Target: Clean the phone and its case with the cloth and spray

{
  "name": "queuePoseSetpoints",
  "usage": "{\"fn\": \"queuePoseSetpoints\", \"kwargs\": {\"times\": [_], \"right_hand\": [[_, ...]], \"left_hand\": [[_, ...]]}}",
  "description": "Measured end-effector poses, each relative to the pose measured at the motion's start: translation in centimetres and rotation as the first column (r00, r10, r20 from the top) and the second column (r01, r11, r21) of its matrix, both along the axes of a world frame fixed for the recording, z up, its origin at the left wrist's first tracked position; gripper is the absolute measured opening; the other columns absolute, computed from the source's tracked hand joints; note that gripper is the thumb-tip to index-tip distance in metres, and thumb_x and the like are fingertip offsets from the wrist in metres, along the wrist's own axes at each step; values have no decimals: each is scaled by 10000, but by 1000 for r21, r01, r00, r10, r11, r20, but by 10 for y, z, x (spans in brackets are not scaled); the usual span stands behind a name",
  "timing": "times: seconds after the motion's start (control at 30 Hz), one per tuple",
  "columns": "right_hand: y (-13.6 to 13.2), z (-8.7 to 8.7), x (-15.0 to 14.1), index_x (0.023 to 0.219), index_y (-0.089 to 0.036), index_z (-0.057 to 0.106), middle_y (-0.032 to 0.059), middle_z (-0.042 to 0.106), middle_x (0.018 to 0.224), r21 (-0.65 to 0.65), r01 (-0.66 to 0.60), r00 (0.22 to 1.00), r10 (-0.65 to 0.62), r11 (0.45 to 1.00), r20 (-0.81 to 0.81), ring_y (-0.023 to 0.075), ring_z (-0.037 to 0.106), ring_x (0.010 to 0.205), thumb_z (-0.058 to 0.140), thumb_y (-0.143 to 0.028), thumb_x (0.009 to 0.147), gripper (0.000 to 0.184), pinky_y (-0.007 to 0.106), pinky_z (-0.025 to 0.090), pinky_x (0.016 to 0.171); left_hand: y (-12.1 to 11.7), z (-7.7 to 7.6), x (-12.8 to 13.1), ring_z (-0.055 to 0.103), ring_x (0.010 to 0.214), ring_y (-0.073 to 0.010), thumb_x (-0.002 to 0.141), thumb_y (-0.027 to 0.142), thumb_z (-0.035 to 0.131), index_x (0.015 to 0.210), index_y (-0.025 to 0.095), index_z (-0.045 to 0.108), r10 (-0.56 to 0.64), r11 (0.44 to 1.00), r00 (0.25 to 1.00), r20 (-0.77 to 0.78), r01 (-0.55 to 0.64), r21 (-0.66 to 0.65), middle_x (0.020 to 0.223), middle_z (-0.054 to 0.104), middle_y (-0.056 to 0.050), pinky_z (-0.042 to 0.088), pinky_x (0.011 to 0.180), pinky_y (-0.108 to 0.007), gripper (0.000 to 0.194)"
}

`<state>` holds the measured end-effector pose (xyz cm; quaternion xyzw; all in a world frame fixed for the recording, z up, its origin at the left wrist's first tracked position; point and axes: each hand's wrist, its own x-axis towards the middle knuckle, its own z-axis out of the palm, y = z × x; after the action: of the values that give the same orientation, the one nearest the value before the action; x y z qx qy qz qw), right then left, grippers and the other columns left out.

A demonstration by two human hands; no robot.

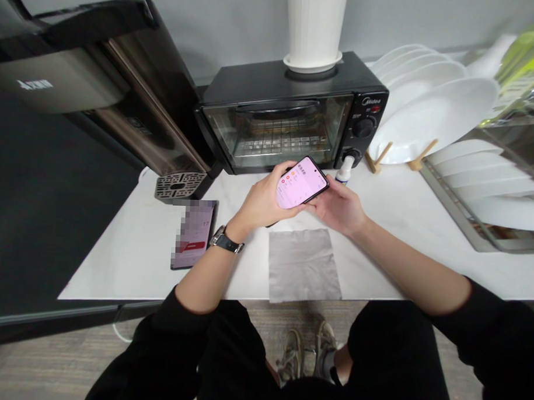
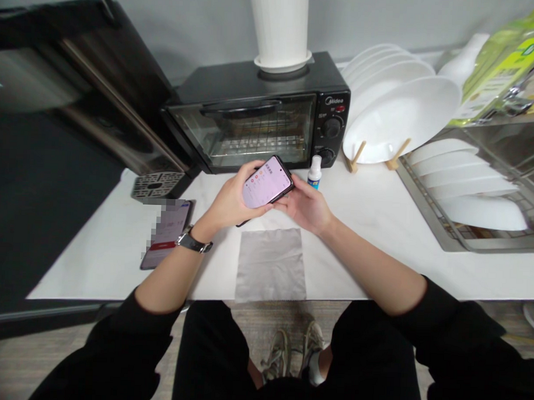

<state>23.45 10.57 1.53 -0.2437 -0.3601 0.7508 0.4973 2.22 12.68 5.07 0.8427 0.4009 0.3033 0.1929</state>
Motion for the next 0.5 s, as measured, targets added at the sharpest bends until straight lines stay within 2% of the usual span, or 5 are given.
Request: {"fn": "queuePoseSetpoints", "kwargs": {"times": [0.23, 0.5], "right_hand": [[-1, 0, 0, 1111, -282, 742, 38, 837, 1058, 2, 9, 999, -9, 1000, 44, 278, 764, 1179, 593, -562, 945, 357, 488, 584, 1098], [0, -2, 0, 1118, -291, 734, 24, 839, 1023, 5, 2, 1000, -2, 1000, 29, 262, 786, 1106, 598, -556, 947, 343, 468, 595, 1078]], "left_hand": [[2, -2, -1, 705, 1239, -341, 727, 460, 841, 1517, 303, 396, -9, 1000, 1000, 1, 9, 2, 1433, 676, -100, 583, 994, -462, 920], [3, -4, -2, 708, 1234, -340, 737, 460, 836, 1512, 277, 402, -25, 1000, 1000, -1, 25, 14, 1444, 671, -113, 588, 989, -451, 906]]}}
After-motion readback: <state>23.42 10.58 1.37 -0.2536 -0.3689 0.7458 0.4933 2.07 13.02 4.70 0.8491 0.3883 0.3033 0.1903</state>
